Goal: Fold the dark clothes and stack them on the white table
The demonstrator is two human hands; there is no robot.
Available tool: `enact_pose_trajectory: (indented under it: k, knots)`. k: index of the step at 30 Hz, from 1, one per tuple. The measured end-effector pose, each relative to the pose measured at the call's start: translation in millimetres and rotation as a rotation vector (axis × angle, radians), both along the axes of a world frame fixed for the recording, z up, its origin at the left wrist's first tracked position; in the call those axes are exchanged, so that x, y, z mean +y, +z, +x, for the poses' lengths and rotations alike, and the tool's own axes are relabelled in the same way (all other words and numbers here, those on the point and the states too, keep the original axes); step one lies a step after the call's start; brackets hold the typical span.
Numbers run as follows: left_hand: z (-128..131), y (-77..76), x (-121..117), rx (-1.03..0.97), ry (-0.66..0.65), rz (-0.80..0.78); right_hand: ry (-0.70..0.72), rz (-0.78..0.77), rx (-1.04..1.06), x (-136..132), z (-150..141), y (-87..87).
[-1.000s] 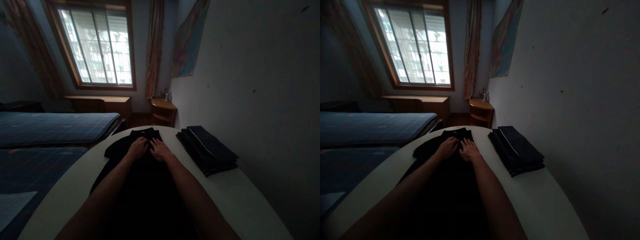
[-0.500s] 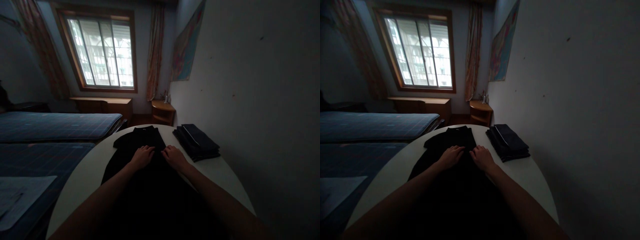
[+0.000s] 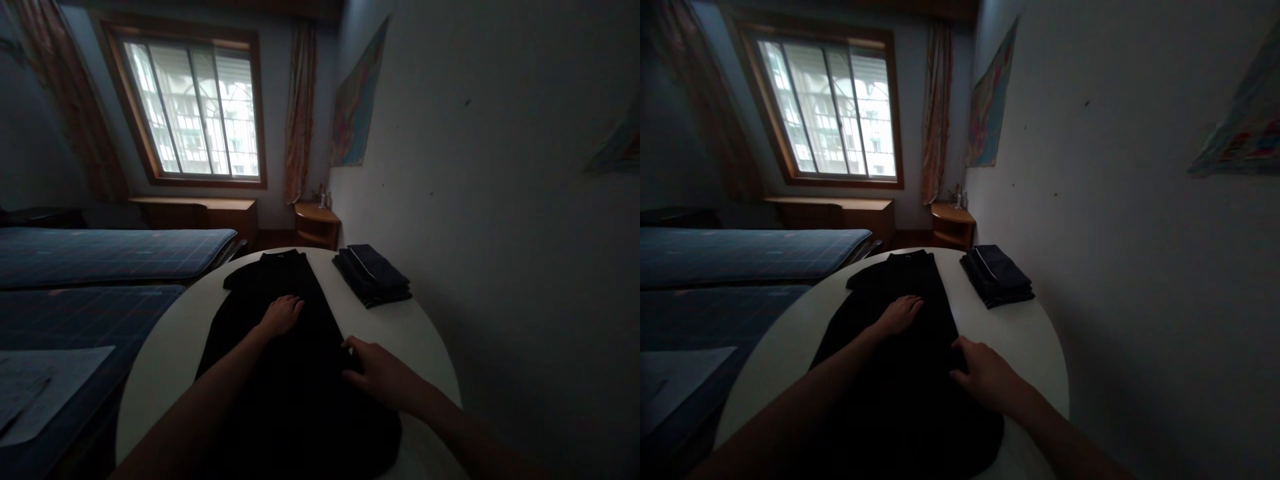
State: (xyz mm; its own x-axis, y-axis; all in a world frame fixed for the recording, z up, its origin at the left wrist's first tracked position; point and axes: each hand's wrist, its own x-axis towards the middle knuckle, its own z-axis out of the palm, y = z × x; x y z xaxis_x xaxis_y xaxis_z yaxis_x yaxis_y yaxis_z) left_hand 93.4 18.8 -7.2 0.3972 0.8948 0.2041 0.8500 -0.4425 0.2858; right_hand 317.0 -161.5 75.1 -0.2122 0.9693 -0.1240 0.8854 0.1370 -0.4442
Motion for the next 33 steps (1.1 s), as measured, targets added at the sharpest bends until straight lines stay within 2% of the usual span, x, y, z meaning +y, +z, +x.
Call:
enact_pose_trajectory:
  k: [2, 5, 9, 11, 17, 20, 23, 25, 26, 30, 33]
  knots:
    - [-0.8, -0.9, 0.5, 0.002, 0.005, -0.016, 0.038, -0.020, 0.046, -18.4, -5.9, 3.9]
    - [-1.4, -3.4, -2.0, 0.015, 0.009, -0.036, 0.091, -0.100, -0.032, -39.5, -13.0, 5.0]
    - [-0.9, -8.0, -7.5, 0.048, 0.007, -0.059, 0.180, -0.149, -0.005, -51.3, -20.7, 10.9]
    - [-0.4, -10.1, -9.9, 0.063, 0.003, -0.056, 0.229, -0.158, 0.017, -51.9, -24.4, 15.0]
    - [0.1, -14.0, -15.9, 0.084, 0.023, -0.008, 0.467, -0.306, -0.157, -37.5, -26.9, 16.9]
    - [-0.5, -14.6, -19.3, 0.090, 0.044, 0.014, 0.473, -0.290, -0.139, -18.9, -27.6, 15.1]
    - [-0.5, -15.2, -22.0, 0.102, 0.054, 0.022, 0.425, -0.020, -0.067, 1.1, -31.0, 3.1]
    - [0.3, -16.0, -23.0, 0.109, 0.078, 0.024, 0.389, 0.172, -0.034, 11.0, -33.1, -12.6]
    - [0.9, -16.4, -23.4, 0.112, 0.092, 0.023, 0.371, 0.215, -0.038, 14.1, -33.6, -21.8]
    - [3.8, -16.9, -26.0, 0.123, 0.116, 0.015, 0.359, 0.133, -0.089, 14.7, -32.8, -52.3]
    - [6.2, -14.6, -31.2, 0.128, 0.110, 0.008, 0.351, 0.095, -0.092, 5.8, -31.0, -58.0]
